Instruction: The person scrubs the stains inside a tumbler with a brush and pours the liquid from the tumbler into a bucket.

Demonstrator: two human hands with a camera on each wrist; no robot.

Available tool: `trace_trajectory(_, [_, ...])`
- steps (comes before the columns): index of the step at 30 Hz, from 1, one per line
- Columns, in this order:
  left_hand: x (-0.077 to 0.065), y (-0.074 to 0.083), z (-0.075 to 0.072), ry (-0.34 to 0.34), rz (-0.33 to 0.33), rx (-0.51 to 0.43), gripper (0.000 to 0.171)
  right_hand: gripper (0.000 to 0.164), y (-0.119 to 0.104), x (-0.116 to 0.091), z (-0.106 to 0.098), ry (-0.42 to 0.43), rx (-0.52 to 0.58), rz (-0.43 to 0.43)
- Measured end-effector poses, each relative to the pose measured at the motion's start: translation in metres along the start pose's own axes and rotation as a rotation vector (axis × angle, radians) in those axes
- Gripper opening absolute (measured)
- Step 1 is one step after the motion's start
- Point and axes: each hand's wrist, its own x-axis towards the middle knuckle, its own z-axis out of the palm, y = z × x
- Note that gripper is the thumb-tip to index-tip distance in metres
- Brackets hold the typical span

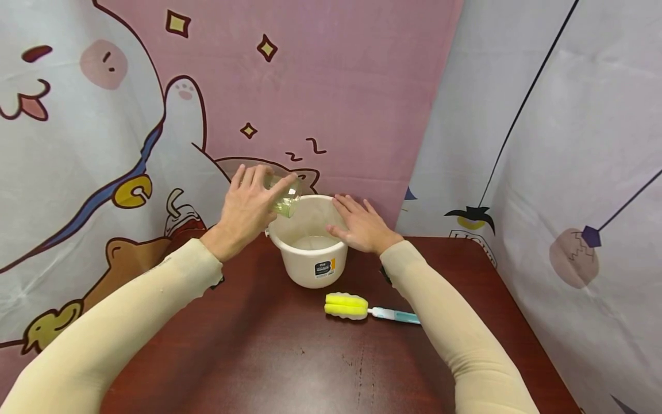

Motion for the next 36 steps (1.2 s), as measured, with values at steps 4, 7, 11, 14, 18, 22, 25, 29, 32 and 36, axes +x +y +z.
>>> trace_trajectory(4, [-0.001, 0.000, 0.001, -0.002, 0.028, 0.043, 0.089, 0.087, 0.001, 0.001, 0.001, -0.007, -0.009, 0.004])
trace_trajectory(7, [-0.002, 0.001, 0.003, -0.002, 0.054, 0.072, 0.087, 0.089, 0.000, 0.002, 0.000, -0.010, -0.009, 0.008])
trace_trajectory(11, [-0.004, 0.001, 0.005, -0.019, 0.077, 0.096, 0.086, 0.088, 0.000, 0.002, 0.000, -0.010, -0.004, 0.007])
trace_trajectory(14, [-0.005, 0.001, 0.006, -0.034, 0.090, 0.113, 0.086, 0.087, 0.000, 0.002, 0.001, -0.011, -0.007, 0.006])
trace_trajectory(18, [-0.006, 0.001, 0.008, -0.029, 0.120, 0.131, 0.085, 0.091, 0.000, 0.002, 0.001, -0.016, -0.009, 0.006])
trace_trajectory(22, [-0.007, 0.002, 0.008, -0.011, 0.149, 0.140, 0.085, 0.091, -0.001, 0.001, 0.001, -0.017, -0.009, 0.006])
trace_trajectory(25, [-0.008, 0.002, 0.008, -0.005, 0.164, 0.151, 0.088, 0.089, 0.000, 0.002, 0.002, -0.014, -0.013, 0.009])
trace_trajectory(29, [-0.009, 0.003, 0.009, -0.016, 0.174, 0.171, 0.095, 0.087, 0.001, 0.002, 0.002, -0.010, -0.015, 0.010])
trace_trajectory(32, [-0.010, 0.003, 0.009, -0.023, 0.176, 0.184, 0.099, 0.088, 0.001, 0.002, 0.002, -0.006, -0.017, 0.008])
trace_trajectory(36, [-0.011, 0.003, 0.010, -0.017, 0.175, 0.188, 0.098, 0.089, 0.000, 0.001, 0.002, -0.001, -0.020, 0.005])
